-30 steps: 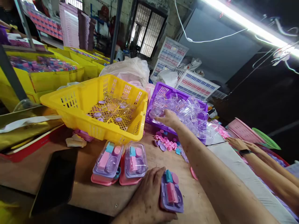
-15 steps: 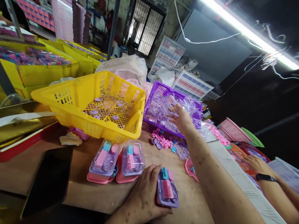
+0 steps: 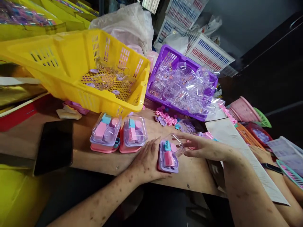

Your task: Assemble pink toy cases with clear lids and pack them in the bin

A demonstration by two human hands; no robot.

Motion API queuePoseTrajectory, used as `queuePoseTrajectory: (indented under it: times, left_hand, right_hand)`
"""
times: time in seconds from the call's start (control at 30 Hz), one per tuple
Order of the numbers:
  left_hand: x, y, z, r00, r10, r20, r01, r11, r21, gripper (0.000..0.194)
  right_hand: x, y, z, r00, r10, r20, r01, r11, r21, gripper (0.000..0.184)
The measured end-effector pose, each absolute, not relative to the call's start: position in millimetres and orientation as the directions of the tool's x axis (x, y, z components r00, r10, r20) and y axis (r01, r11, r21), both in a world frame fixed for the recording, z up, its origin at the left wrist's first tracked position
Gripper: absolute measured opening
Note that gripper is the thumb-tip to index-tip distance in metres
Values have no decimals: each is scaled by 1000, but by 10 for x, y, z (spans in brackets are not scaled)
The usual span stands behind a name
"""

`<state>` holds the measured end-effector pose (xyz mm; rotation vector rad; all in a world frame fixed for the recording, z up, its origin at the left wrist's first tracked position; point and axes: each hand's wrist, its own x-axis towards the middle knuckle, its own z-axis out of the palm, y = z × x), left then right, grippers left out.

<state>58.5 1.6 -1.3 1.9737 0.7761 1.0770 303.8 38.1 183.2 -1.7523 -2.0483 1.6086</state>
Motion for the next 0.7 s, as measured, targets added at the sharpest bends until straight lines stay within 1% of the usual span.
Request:
queuePoseTrajectory:
  times: [0.07,0.1,0.17,0.2,0.27,0.33,0.37,0.47,0.53,0.6,0.67,0.7]
  left_hand:
    - [591,11,-24,456,786,418,158,-534,831,147]
    - [594,10,-32,455,783,423,157,-538,828,148]
    - [602,11,-48,463,769,441,145,-556,819,147]
    - [606,13,-55,465,764,447,140,-562,815,146]
    - [615,12,-64,466,764,447,147,-565,812,147]
    - [622,7,-67,460,780,425,179,-550,816,152]
    - [624,2,-67,457,790,410,196,-539,819,155]
    - [625,-9,-65,458,808,370,219,-506,834,160]
    - [629,-8,-66,456,813,363,222,-499,838,158]
    - [643,3,-78,446,811,380,221,-511,831,155]
    - [672,18,-105,443,793,418,200,-542,816,143]
    - [691,23,-124,441,785,435,187,-555,811,135]
  right_hand:
    - [2938,349,1797,-406,710,-575,705,-157,-691,87]
    - [2873,325,1780,-403,719,-566,697,-160,-699,87]
    - [2724,269,1736,-357,786,-505,718,-115,-687,78]
    - [2651,243,1709,-314,833,-456,752,-75,-655,74]
    - [2539,202,1658,-236,904,-358,839,3,-544,71]
    - [2506,180,1641,-200,934,-297,898,53,-437,67]
    - [2519,172,1656,-208,939,-273,907,81,-412,67]
    - [2605,139,1786,-307,939,-153,889,226,-398,74]
    - [2613,96,1889,-403,911,-90,854,339,-396,74]
    - [2535,37,1930,-497,863,-92,818,431,-381,67]
    - [2388,-32,1867,-560,820,-119,799,496,-339,59]
    - [2305,-68,1799,-560,820,-117,807,509,-298,55]
